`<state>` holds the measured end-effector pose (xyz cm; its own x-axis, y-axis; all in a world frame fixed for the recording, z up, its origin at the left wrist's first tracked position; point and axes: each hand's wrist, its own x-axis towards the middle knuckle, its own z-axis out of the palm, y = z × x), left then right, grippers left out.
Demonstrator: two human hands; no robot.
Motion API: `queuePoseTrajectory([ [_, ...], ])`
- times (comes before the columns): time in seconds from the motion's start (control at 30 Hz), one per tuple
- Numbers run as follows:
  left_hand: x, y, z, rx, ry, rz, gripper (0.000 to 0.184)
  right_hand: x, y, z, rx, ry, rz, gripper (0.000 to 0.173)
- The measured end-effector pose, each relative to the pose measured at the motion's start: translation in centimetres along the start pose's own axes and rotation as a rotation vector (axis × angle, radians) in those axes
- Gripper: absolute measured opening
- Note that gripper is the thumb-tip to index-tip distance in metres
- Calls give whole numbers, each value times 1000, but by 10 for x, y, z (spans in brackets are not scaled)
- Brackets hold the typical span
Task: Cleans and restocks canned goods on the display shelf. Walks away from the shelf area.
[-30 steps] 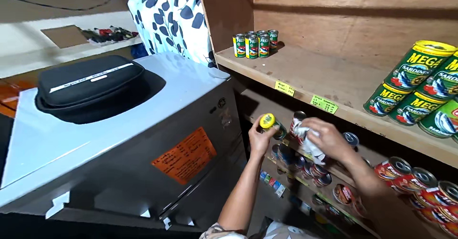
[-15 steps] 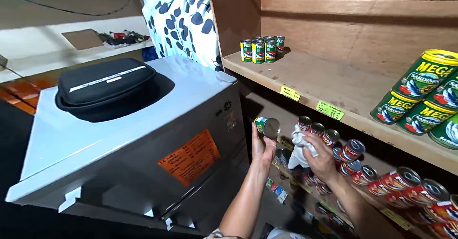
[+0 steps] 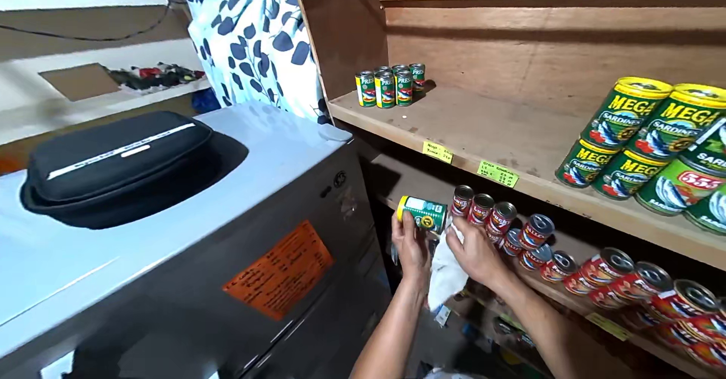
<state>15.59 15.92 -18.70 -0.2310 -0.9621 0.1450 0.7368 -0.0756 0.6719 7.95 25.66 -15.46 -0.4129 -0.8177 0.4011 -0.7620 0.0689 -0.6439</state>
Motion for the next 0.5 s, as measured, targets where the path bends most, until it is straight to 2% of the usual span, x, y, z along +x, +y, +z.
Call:
queuePoseTrajectory([
  [0.03,1,-6,-7,92,-80,175,36,-2,2,-11,119,-183,57,30],
  [0.1,7,-5,-9,245,-214,467,55,-10,15,-29,284,-533,44,25],
  [0.13,10,2,-2,291,-265,523,65,-18,21,-34,315,-677,11,24],
  [0.2,17,19,25,376,-347,479,91,-36,36,-35,294,-830,-25,26],
  [0.23,21,27,42,397,-407,418,97,-46,45,-33,276,-838,-16,27],
  [0.33,39,34,103,441,-671,288,81,-66,65,-32,247,-770,41,30],
  [0.43,55,17,163,562,-871,202,71,-81,64,-39,265,-713,96,30],
  [0.5,61,-1,192,596,-945,154,75,-91,67,-42,266,-667,116,30],
])
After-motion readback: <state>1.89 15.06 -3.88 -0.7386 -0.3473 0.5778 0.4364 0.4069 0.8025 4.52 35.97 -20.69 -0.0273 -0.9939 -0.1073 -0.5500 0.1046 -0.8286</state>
